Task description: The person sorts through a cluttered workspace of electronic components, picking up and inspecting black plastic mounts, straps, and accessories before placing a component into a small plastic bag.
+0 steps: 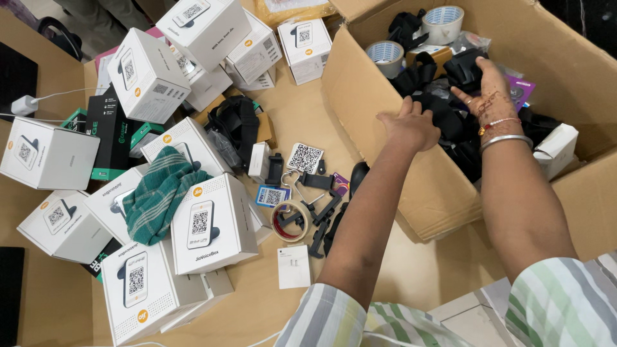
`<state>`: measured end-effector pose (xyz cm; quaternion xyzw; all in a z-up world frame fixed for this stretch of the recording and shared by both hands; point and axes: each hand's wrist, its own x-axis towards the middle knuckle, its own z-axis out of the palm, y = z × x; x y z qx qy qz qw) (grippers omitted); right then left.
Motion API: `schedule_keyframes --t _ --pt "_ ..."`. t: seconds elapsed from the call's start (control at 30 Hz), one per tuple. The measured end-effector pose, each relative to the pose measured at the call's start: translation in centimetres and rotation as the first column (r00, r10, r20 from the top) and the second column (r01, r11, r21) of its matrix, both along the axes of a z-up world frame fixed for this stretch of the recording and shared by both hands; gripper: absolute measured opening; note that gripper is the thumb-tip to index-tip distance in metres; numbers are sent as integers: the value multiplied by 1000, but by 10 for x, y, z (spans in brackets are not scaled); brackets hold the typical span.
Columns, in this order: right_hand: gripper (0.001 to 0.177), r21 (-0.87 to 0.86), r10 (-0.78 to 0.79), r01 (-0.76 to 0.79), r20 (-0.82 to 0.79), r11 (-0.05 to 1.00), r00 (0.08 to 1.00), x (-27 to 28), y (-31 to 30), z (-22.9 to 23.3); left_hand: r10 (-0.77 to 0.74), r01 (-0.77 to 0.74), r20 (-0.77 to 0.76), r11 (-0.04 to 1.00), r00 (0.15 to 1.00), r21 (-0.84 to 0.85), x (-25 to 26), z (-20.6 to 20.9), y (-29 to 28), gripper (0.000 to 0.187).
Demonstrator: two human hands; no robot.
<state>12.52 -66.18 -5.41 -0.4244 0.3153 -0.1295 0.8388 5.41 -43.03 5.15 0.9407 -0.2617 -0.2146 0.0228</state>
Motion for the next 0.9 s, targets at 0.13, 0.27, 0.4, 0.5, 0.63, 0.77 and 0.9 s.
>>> schedule_keyframes --t 0.13,0.27,0.4,0.5,0.63,0.77,0.9 --pt "52 29 13 -13 17 999 1000 0 1 -2 10 -10 -24 1000 1000 -8 1 5 0 59" --pt "54 -123 -41 54 112 991 993 4 0 -2 20 -22 -42 999 999 -37 0 7 4 59" --pt "53 -185 -14 25 62 982 998 0 2 0 40 -43 -77 998 996 -41 -1 7 2 58" --pt "55 3 45 -45 7 999 999 -4 7 -1 56 -60 -96 997 994 -40 2 5 -1 58" --pt "58 53 41 -46 83 998 996 0 1 -16 94 -99 -121 994 988 -42 4 2 -7 61" --pt "63 230 7 -71 268 970 963 13 -15 -32 85 -94 -127 993 988 -66 4 1 -4 59" --pt "62 259 -28 -33 229 965 973 16 -20 -44 70 -83 -131 992 989 -91 4 1 0 60"
